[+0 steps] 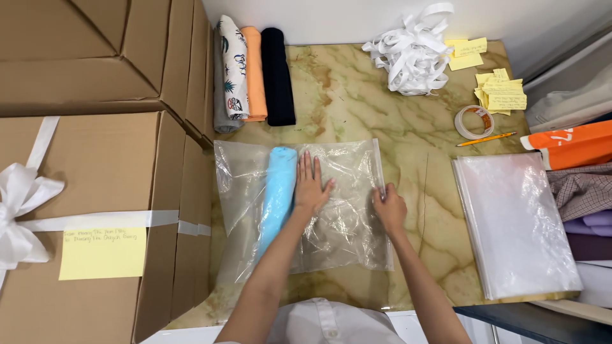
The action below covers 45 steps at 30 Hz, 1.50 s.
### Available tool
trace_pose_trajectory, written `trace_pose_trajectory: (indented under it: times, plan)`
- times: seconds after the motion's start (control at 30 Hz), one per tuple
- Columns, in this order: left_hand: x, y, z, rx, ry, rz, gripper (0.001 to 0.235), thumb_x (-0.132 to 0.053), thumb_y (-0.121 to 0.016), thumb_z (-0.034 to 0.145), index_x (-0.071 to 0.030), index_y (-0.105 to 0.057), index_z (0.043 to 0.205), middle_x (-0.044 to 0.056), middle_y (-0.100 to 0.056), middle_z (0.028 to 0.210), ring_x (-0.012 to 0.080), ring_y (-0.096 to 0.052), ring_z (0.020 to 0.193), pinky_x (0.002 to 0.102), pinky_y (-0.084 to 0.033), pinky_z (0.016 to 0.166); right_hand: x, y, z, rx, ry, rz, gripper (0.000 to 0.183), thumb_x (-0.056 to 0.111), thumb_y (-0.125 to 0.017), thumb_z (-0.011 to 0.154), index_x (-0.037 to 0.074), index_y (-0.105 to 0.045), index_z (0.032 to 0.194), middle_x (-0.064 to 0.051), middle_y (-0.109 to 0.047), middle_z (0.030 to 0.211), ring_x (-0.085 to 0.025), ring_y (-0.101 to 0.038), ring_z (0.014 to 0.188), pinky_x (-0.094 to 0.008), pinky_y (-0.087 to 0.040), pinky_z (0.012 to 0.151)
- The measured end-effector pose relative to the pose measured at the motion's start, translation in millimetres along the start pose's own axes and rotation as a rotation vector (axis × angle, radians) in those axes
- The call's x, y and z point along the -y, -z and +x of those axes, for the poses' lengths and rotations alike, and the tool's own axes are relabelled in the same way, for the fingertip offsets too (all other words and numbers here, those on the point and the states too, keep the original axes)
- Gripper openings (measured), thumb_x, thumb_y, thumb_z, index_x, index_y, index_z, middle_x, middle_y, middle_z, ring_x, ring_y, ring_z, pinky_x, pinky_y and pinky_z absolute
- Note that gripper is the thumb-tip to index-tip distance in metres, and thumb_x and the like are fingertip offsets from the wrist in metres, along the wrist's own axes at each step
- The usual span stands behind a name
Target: The person ties a white ribbon into a bow on a cardboard box, writes on a yellow sticky note with a pencil, and places the note on the box. They then stack the box and wrap a folded blue cloth in a clear plastic bag.
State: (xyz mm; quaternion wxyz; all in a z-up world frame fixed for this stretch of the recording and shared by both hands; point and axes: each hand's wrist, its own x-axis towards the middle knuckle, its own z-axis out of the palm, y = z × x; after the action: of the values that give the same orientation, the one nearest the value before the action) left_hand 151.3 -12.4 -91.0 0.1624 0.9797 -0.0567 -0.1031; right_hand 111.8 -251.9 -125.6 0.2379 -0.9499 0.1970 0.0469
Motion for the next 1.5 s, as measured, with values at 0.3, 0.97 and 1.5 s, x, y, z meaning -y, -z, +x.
trace_pose_trajectory:
  times: [0.3, 0.97, 1.5]
  plan:
    - [2, 1, -33, -0.091, 0.068, 0.382, 0.066, -0.044, -0.027, 0.108, 0.001, -0.026, 0.157, 0.023, -0.016, 0.168, 0.0326, -0.002, 0.158, 0.045, 0.006, 0.129, -28, -16, -18, -0.358, 0.221, -0.114, 0.028, 0.043, -0.051, 0.11, 0.017, -0.054, 0.099, -0.019, -0.066, 0.063, -0.045, -0.07, 0.065, -0.053, -0.055, 0.06]
    - [15, -5, -36, -0.189, 0.063, 0.278, 0.081, -0.06, -0.021, 0.103, 0.0, -0.022, 0.158, 0.032, -0.009, 0.165, 0.0411, 0.001, 0.157, 0.049, 0.009, 0.127, -71, 0, -19, -0.538, 0.335, -0.246, 0.025, 0.037, -0.064, 0.107, 0.017, -0.059, 0.093, -0.01, -0.061, 0.071, -0.035, -0.067, 0.073, -0.046, -0.055, 0.064]
    - [36, -15, -91, -0.29, 0.049, 0.163, 0.07, -0.05, -0.033, 0.105, 0.0, -0.031, 0.154, 0.031, -0.012, 0.166, 0.0408, -0.01, 0.156, 0.049, -0.003, 0.127, -77, -1, -12, -0.515, 0.398, -0.171, 0.03, 0.034, -0.063, 0.108, 0.013, -0.056, 0.088, -0.006, -0.059, 0.08, -0.031, -0.062, 0.081, -0.044, -0.05, 0.071]
